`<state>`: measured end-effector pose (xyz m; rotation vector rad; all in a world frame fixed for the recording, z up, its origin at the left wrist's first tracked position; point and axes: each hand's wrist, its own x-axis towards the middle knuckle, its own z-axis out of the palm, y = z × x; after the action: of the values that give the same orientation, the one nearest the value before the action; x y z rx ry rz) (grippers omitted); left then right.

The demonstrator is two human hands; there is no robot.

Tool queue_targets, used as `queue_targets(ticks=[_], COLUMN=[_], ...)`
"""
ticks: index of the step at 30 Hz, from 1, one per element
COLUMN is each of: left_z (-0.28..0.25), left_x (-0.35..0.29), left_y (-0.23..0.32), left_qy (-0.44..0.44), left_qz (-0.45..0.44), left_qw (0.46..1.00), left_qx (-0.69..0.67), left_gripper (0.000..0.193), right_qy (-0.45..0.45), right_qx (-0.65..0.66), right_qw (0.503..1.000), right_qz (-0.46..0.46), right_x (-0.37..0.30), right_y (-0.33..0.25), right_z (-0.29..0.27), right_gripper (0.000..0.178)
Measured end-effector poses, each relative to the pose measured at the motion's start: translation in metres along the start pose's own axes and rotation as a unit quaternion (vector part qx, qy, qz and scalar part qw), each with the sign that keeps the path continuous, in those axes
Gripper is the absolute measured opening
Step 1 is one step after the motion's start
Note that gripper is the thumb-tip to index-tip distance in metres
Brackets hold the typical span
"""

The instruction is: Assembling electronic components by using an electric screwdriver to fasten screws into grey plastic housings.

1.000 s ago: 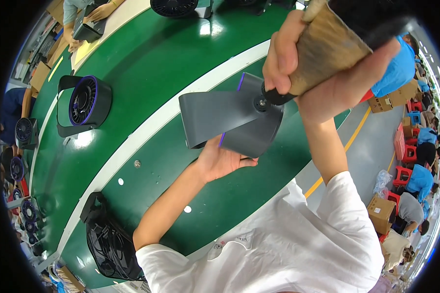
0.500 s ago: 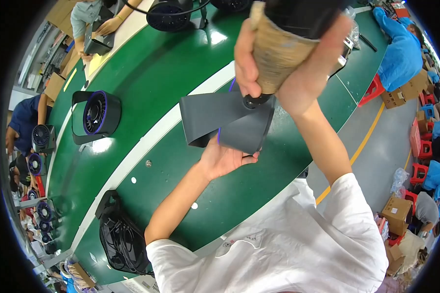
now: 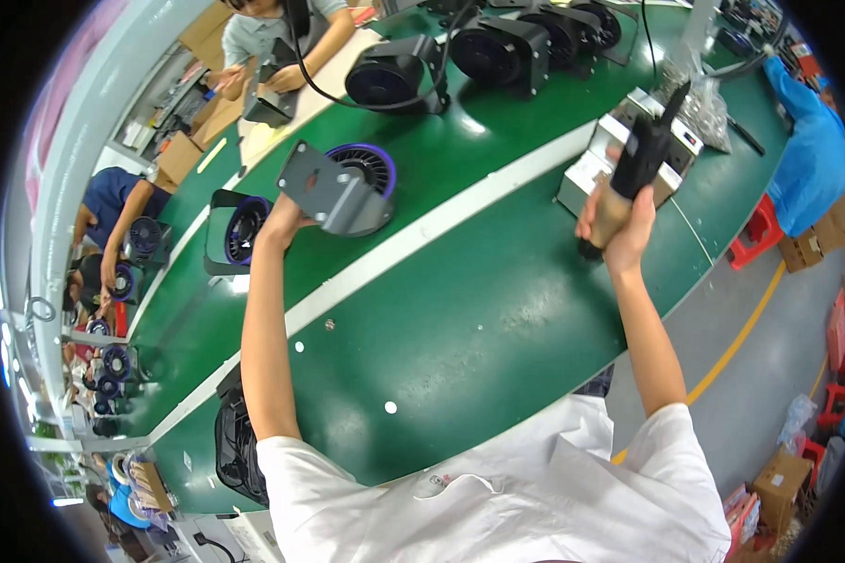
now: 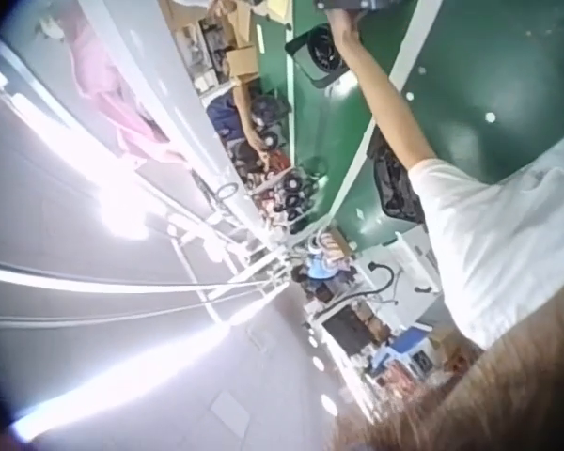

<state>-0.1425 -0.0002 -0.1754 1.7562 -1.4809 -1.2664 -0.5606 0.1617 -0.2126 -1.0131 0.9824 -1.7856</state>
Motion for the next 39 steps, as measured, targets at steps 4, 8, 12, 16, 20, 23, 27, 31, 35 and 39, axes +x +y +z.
queue_targets(ticks=[4,8,12,16,20,23,27,31,35,39], left_z=[-0.101,-0.091,0.016,0.103,0.087,0.054,0.074,0.092,0.051,0.087], left_x=[0.055,0.089,0.133,0.157,0.200,0.219,0.190,0.152,0.115,0.011], left_y=[-0.025,0.023,0.082,0.096,0.079,0.062,0.046,0.049,0.045,0.048], left_qy=[0.191,0.345,0.261,0.317,0.354,0.292,0.321,0.443,0.406,0.286], left_qz=[-0.015,0.245,0.414,0.286,0.294,0.383,0.423,0.279,0.351,0.444], left_qw=[0.963,0.860,0.787,0.821,0.846,0.842,0.804,0.841,0.839,0.849], left_qx=[-0.188,0.285,0.376,0.380,0.270,0.242,0.269,0.136,0.084,-0.023], left_gripper=[0.052,0.033,0.040,0.051,0.056,0.060,0.064,0.062,0.051,0.049], right_qy=[-0.094,-0.140,-0.145,-0.091,-0.081,-0.091,-0.086,-0.083,0.006,0.059], right_qx=[-0.001,-0.020,-0.134,-0.124,-0.141,-0.133,-0.167,-0.176,-0.003,0.033], right_qw=[0.995,0.988,0.974,0.987,0.985,0.986,0.979,0.977,0.991,0.972], right_qz=[-0.041,-0.059,-0.108,-0.043,-0.056,-0.048,-0.084,-0.089,-0.136,-0.225], right_x=[-0.026,-0.025,-0.027,-0.027,-0.025,-0.021,-0.019,-0.025,-0.023,0.006], right_y=[0.012,0.026,0.021,0.014,0.012,0.008,0.013,0.017,-0.010,-0.067], right_z=[0.001,-0.002,-0.005,-0.004,0.004,0.008,-0.001,-0.007,-0.002,-0.009], right_gripper=[0.087,0.079,0.070,0.069,0.068,0.065,0.062,0.064,0.064,0.059])
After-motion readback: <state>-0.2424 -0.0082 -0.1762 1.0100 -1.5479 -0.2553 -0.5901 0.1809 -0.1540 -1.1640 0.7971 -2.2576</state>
